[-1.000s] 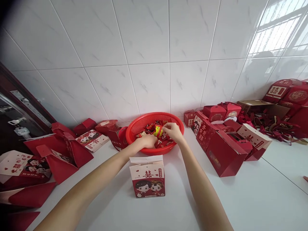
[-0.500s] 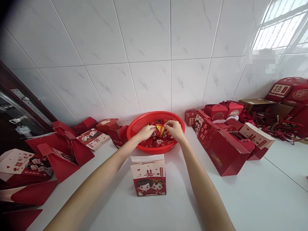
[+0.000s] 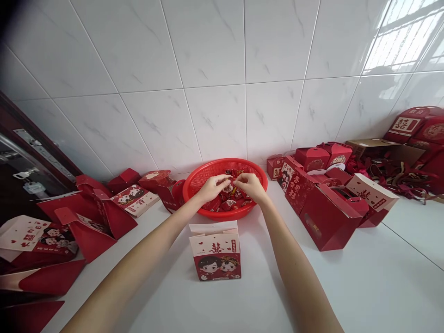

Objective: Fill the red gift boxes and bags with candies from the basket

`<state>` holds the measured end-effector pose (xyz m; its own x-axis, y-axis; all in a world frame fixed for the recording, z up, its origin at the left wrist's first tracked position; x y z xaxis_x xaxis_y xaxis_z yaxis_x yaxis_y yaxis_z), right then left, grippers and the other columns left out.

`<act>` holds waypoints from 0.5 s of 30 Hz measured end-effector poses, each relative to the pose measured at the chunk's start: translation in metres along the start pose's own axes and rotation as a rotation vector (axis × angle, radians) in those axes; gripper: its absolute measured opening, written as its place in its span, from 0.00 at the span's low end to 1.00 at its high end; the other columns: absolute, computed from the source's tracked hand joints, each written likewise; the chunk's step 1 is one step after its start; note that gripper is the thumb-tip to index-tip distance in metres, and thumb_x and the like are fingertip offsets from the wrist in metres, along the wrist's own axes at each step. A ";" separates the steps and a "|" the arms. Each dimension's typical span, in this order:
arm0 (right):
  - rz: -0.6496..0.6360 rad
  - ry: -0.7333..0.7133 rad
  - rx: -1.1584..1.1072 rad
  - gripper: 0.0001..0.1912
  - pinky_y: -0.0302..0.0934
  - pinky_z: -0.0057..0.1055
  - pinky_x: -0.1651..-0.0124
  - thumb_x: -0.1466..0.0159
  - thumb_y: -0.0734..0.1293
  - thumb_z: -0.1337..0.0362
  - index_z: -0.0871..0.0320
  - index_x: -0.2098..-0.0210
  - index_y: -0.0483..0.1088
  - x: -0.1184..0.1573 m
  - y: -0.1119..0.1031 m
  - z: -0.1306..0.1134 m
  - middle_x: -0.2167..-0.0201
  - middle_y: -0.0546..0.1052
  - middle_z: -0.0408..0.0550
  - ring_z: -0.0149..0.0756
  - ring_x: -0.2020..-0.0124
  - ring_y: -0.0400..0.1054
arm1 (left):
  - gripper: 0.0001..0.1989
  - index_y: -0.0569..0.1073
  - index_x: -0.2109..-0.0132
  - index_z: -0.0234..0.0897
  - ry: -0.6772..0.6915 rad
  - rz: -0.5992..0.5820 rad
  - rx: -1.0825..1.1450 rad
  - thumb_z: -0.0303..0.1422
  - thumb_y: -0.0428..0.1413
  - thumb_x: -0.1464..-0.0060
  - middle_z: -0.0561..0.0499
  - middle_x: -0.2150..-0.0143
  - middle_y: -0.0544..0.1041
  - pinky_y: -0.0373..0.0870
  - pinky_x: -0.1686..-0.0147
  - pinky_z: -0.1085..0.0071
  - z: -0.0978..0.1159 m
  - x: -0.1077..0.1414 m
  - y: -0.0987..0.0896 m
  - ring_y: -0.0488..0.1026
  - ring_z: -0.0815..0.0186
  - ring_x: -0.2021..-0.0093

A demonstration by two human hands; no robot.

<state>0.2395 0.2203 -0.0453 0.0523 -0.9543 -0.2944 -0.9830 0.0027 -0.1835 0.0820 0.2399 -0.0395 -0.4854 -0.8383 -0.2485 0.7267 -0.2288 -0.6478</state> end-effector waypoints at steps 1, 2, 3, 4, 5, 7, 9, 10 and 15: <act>0.069 -0.017 -0.011 0.13 0.60 0.30 0.71 0.49 0.71 0.54 0.57 0.78 0.70 -0.001 -0.003 0.001 0.79 0.74 0.44 0.34 0.75 0.66 | 0.18 0.75 0.44 0.33 -0.016 -0.044 -0.023 0.36 0.50 0.35 0.41 0.44 0.79 0.70 0.45 0.63 -0.001 0.001 0.003 0.76 0.56 0.45; 0.139 -0.030 -0.022 0.13 0.60 0.30 0.70 0.48 0.71 0.54 0.56 0.78 0.69 -0.001 -0.007 0.002 0.78 0.74 0.44 0.34 0.74 0.66 | 0.18 0.76 0.46 0.33 -0.031 -0.108 -0.048 0.37 0.52 0.36 0.41 0.47 0.81 0.72 0.48 0.64 -0.002 0.003 0.006 0.77 0.56 0.48; 0.200 -0.036 -0.033 0.13 0.61 0.31 0.69 0.48 0.70 0.53 0.55 0.78 0.68 -0.002 -0.010 0.003 0.77 0.74 0.44 0.34 0.73 0.66 | 0.16 0.78 0.49 0.33 -0.042 -0.190 -0.076 0.37 0.54 0.39 0.42 0.52 0.83 0.73 0.52 0.64 -0.002 0.005 0.011 0.79 0.56 0.52; 0.243 -0.036 -0.044 0.13 0.62 0.31 0.68 0.47 0.69 0.53 0.55 0.77 0.67 -0.002 -0.012 0.005 0.76 0.73 0.44 0.35 0.72 0.66 | 0.14 0.80 0.53 0.34 -0.047 -0.282 -0.105 0.36 0.57 0.42 0.44 0.56 0.84 0.74 0.54 0.65 -0.001 0.007 0.016 0.80 0.57 0.56; 0.271 -0.033 -0.055 0.13 0.63 0.31 0.67 0.47 0.69 0.52 0.54 0.76 0.66 -0.003 -0.014 0.006 0.76 0.73 0.43 0.35 0.71 0.67 | 0.11 0.81 0.57 0.34 -0.047 -0.375 -0.132 0.34 0.60 0.45 0.46 0.59 0.84 0.74 0.56 0.66 0.001 0.009 0.021 0.80 0.57 0.59; 0.315 -0.028 -0.081 0.14 0.64 0.32 0.65 0.46 0.68 0.51 0.54 0.74 0.64 -0.004 -0.017 0.008 0.75 0.73 0.43 0.35 0.71 0.67 | 0.08 0.82 0.61 0.37 -0.037 -0.528 -0.183 0.28 0.61 0.49 0.48 0.60 0.85 0.74 0.58 0.69 0.004 0.013 0.029 0.80 0.59 0.60; 0.340 -0.021 -0.108 0.15 0.64 0.32 0.66 0.45 0.68 0.50 0.53 0.73 0.63 -0.004 -0.018 0.009 0.77 0.72 0.42 0.35 0.73 0.67 | 0.13 0.83 0.59 0.38 -0.026 -0.616 -0.232 0.25 0.59 0.51 0.49 0.58 0.85 0.73 0.58 0.70 0.008 0.012 0.034 0.80 0.59 0.58; 0.346 -0.018 -0.120 0.15 0.64 0.32 0.67 0.45 0.68 0.49 0.53 0.72 0.63 -0.004 -0.018 0.009 0.77 0.71 0.42 0.35 0.74 0.66 | 0.15 0.83 0.57 0.39 -0.024 -0.641 -0.256 0.24 0.58 0.52 0.49 0.56 0.84 0.73 0.58 0.70 0.009 0.010 0.037 0.80 0.59 0.57; 0.321 -0.009 -0.132 0.14 0.61 0.31 0.69 0.47 0.71 0.52 0.54 0.73 0.66 -0.001 -0.016 0.004 0.79 0.71 0.41 0.34 0.75 0.64 | 0.24 0.81 0.49 0.44 -0.006 -0.698 -0.376 0.23 0.57 0.54 0.50 0.53 0.83 0.72 0.58 0.69 0.012 -0.004 0.053 0.79 0.57 0.56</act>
<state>0.2564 0.2230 -0.0461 -0.2627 -0.9081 -0.3262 -0.9637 0.2634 0.0428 0.1280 0.2257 -0.0639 -0.7650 -0.5654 0.3084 0.0417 -0.5213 -0.8523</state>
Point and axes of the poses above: each hand's wrist, its own x-axis away from the middle knuckle, its own y-axis out of the palm, z = x × y, the point moved 5 cm from there along -x, towards the middle knuckle
